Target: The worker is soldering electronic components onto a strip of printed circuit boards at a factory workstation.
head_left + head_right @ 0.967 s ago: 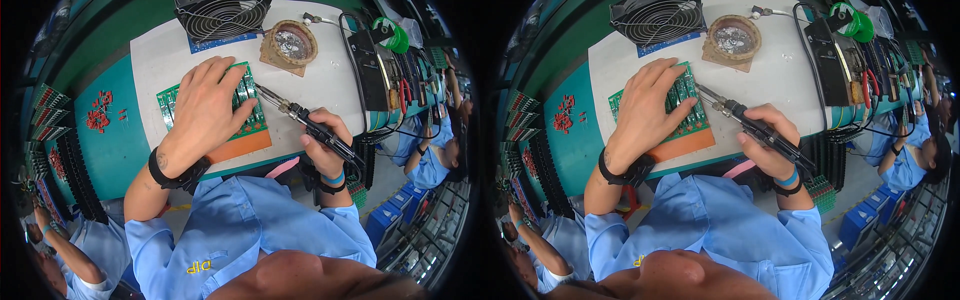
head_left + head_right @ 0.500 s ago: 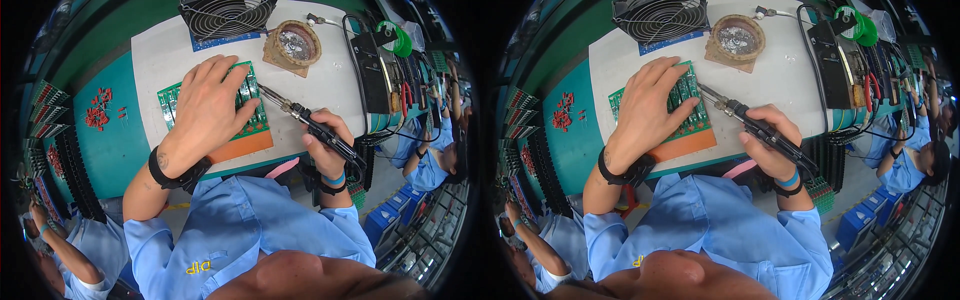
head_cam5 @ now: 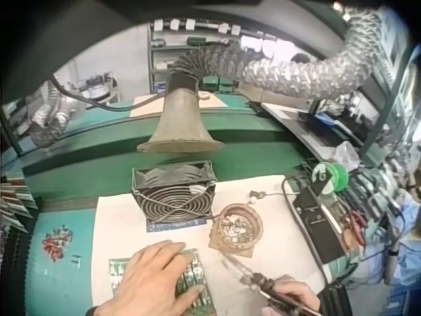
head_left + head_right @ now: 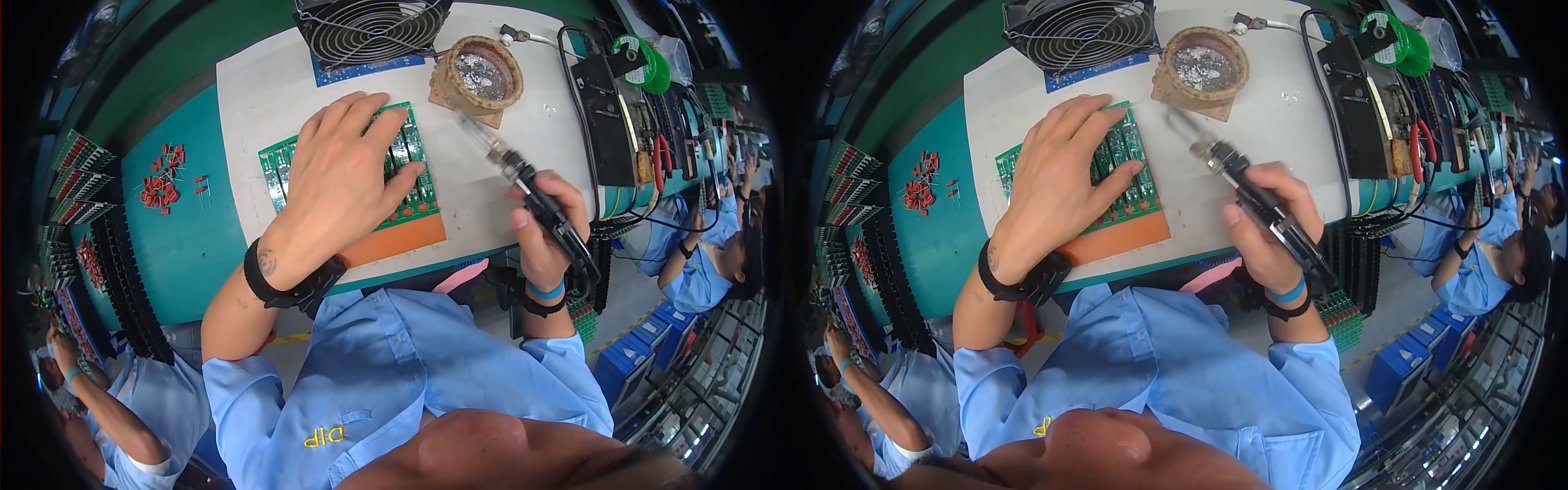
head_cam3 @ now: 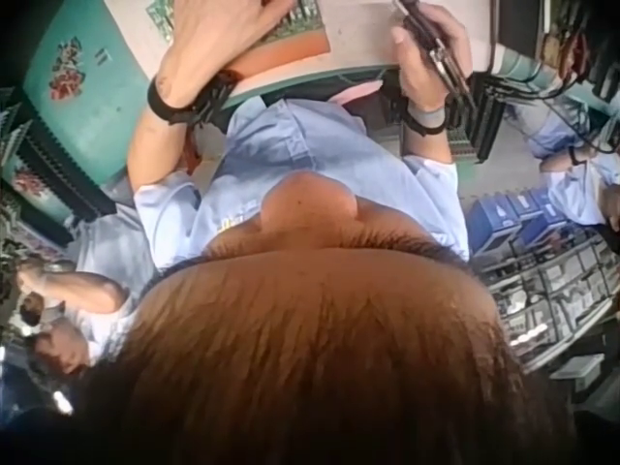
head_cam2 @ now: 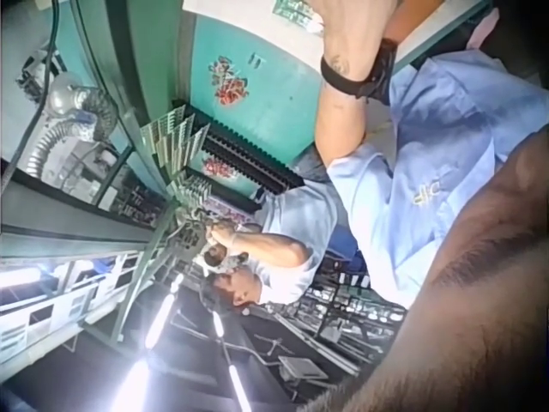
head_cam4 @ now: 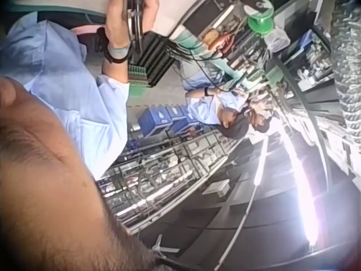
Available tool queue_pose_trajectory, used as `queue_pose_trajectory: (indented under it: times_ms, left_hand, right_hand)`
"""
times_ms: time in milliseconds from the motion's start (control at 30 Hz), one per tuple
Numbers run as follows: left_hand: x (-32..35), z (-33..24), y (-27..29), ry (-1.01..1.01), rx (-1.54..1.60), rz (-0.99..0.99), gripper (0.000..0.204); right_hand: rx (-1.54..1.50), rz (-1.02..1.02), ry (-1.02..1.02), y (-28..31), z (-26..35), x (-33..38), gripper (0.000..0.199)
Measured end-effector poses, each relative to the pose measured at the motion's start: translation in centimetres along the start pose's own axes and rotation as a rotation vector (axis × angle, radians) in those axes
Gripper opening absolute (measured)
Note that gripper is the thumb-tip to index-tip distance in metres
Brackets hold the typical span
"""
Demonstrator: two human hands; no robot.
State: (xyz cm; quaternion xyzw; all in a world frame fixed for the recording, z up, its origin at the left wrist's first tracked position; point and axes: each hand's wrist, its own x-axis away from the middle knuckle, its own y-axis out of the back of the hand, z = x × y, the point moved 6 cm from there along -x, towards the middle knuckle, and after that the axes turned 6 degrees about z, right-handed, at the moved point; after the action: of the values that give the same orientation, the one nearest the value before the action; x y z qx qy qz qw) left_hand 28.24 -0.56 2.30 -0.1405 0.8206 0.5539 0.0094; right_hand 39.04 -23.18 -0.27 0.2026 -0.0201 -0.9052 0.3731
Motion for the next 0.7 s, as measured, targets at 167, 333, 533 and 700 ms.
queue_pose_trajectory:
  times_ms: [167,333,533,700]
  left_hand:
    - [-0.1,-0.2,0.1,0.000,0.007,0.007,0.050]
    - [0.2,0.0,0.0,-0.004,0.024,-0.001,0.052]
    - [0.4,-0.4,1.0,-0.018,-0.049,-0.037,0.050]
    - [0.8,0.2,1.0,0.000,-0.012,-0.015,0.047]
  right_hand:
    - [0.086,-0.060,-0.128,-0.3,-1.0,-1.4,0.056]
    - [-0.032,-0.057,-0.018,0.4,0.5,0.4,0.053]
    - [-0.076,0.142,-0.103,-1.3,1.1,1.0,0.045]
    - [-0.051,0.183,-0.101,-2.0,1.3,0.3,0.041]
